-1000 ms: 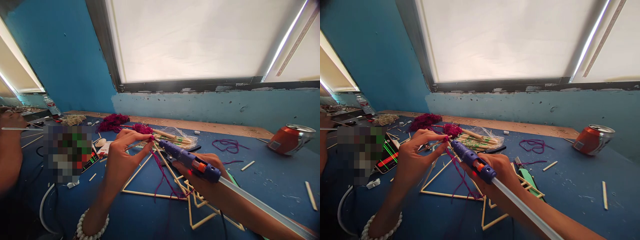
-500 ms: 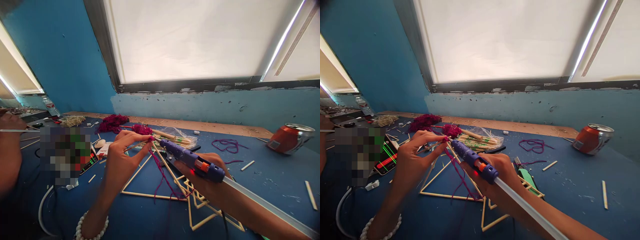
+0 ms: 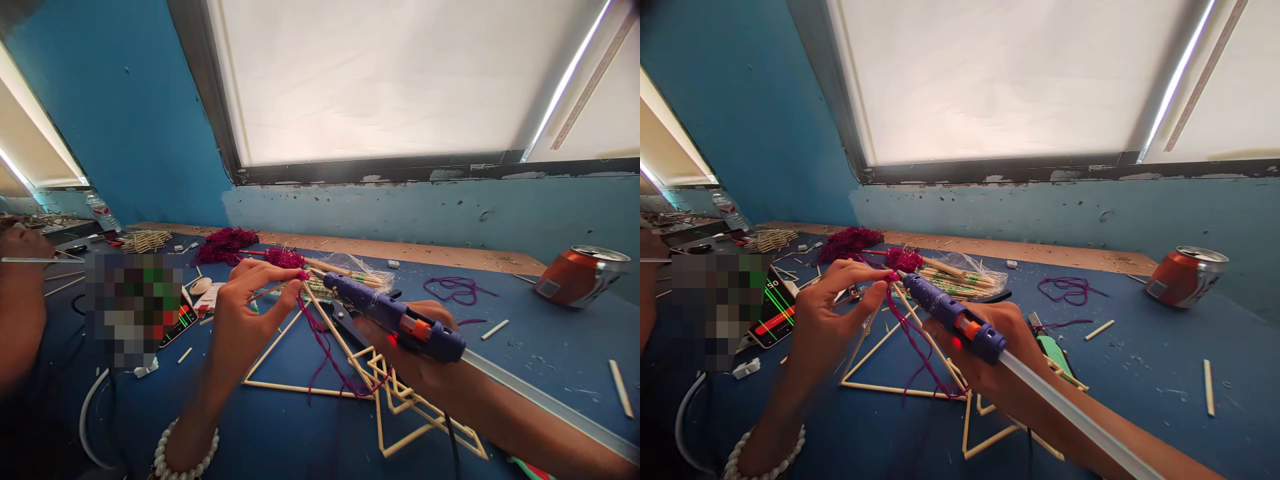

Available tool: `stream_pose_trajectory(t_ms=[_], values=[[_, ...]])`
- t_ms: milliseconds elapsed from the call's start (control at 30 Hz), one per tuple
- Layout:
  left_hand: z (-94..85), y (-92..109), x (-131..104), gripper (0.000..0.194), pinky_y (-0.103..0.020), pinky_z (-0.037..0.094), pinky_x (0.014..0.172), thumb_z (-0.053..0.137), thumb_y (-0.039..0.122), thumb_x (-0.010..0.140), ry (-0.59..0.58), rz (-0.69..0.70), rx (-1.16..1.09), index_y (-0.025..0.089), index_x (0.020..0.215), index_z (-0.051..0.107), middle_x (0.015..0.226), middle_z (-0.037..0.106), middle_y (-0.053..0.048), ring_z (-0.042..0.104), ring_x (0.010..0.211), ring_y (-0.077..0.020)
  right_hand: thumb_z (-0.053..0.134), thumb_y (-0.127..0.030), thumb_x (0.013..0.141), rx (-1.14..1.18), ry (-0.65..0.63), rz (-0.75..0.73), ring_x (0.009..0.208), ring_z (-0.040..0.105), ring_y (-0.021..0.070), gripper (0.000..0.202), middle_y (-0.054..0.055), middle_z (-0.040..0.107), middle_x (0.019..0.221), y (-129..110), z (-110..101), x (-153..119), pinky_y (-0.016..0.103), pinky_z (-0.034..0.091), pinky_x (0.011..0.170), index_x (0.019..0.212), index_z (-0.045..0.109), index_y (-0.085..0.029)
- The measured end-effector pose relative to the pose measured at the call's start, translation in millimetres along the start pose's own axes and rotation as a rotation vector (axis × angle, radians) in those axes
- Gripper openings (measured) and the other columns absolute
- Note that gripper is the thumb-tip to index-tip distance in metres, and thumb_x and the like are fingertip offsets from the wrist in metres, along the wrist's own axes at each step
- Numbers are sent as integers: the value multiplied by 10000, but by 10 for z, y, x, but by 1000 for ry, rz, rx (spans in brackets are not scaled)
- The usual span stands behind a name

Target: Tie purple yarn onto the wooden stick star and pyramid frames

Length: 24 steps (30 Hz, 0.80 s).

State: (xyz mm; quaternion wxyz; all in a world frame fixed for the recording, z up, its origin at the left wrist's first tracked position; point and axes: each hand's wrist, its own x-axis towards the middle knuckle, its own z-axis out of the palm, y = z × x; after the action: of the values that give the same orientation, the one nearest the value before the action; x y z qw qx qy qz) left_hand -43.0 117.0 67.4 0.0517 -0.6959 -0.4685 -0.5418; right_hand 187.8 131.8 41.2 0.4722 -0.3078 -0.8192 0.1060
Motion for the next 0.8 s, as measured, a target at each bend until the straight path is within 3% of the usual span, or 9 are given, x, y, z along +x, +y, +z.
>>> stream_pose_trajectory(t_ms=[133, 367, 800], values=[[-15, 0, 2, 222, -413, 516, 873, 551, 300, 964, -17, -2, -23, 268, 960, 771, 887, 727, -20, 632, 922, -217, 639, -239, 912, 182, -56, -13, 456, 208, 92, 413, -83, 267, 517, -25, 9, 22, 239, 243, 421, 623, 346, -206], [-5, 10, 6, 137, -399, 516, 868, 649, 255, 889, -8, 32, 18, 254, 955, 769, 876, 734, -9, 635, 894, -205, 668, -106, 826, 198, -61, -59, 469, 213, 81, 395, -94, 276, 551, -12, 24, 5, 223, 223, 435, 651, 327, -206], [-4, -16, 14, 152, -382, 506, 870, 637, 206, 898, -17, 98, 36, 246, 971, 763, 883, 753, 0, 628, 898, -191, 610, -180, 881, 83, -115, -124, 476, 267, 70, 329, -83, 341, 554, 35, 51, 6, 206, 244, 466, 656, 371, -200]])
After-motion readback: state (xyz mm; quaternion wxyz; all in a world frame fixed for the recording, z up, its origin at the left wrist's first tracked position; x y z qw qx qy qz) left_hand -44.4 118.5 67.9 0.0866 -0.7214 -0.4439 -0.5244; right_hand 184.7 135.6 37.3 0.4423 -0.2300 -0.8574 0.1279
